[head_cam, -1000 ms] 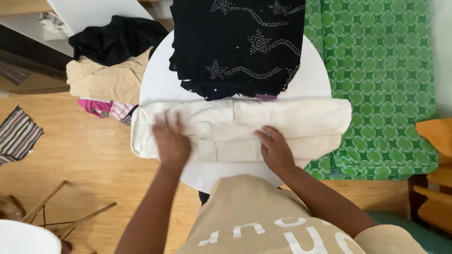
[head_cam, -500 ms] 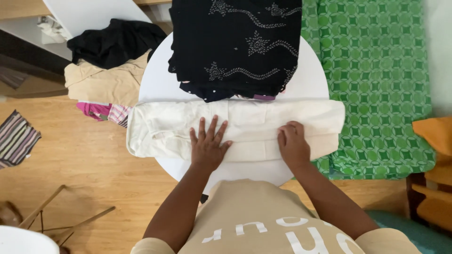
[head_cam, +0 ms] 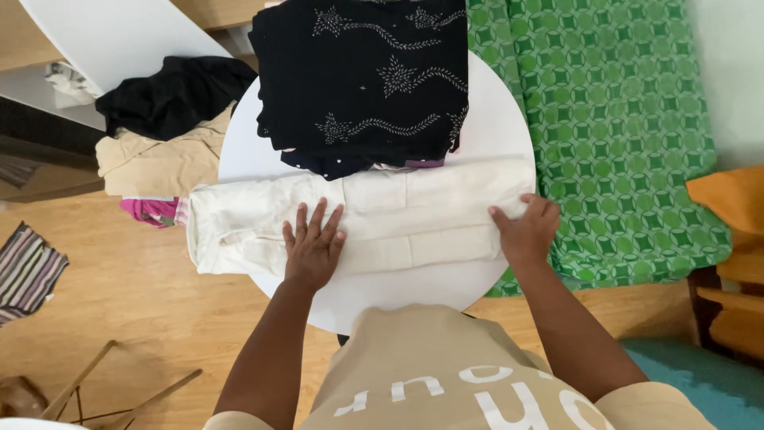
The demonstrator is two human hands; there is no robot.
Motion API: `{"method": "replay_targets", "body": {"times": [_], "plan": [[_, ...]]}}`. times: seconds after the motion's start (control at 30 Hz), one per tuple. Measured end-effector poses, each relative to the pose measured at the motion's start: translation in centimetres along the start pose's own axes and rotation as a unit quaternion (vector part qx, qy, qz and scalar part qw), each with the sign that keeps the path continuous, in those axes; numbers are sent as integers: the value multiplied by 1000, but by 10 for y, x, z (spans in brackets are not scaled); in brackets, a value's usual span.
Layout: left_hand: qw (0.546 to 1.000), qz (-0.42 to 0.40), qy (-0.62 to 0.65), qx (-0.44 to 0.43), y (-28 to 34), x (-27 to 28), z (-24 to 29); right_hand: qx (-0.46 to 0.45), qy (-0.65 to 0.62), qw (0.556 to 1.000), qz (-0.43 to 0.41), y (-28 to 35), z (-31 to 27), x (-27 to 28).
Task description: The person folds a white shirt and a black shirt on a white round table. They smooth out the fabric, fold the sleeves and sides, and stack the folded garments on top of each other.
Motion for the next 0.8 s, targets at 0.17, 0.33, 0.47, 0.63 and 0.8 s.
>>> {"method": "replay_targets", "body": {"times": [0.17, 0.33, 0.47, 0.63, 0.8], "plan": [[1000, -18, 9, 17, 0, 1, 2, -55, -2, 996, -64, -3, 10, -8], [1000, -3, -3, 25, -2, 0, -1, -104, 28, 985, -136, -4, 12, -24], [1000, 11, -7, 23, 0, 2, -3, -163, -145, 963, -159, -1, 31, -49], [999, 15, -18, 26, -1, 1, -4, -337, -446, 802, -210, 14, 15, -52], [999, -3, -19, 35, 0, 1, 6, -367, -527, 746, -174, 9, 18, -31]]}}
Point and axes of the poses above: each hand's wrist, its own y-axis away from the middle knuckle, its own x-axis out of the back of the hand, z = x × y, the point moved 9 cm from there along -y, towards the middle knuckle, and after that the axes turned 3 degrees about x, right-handed, at the moved point
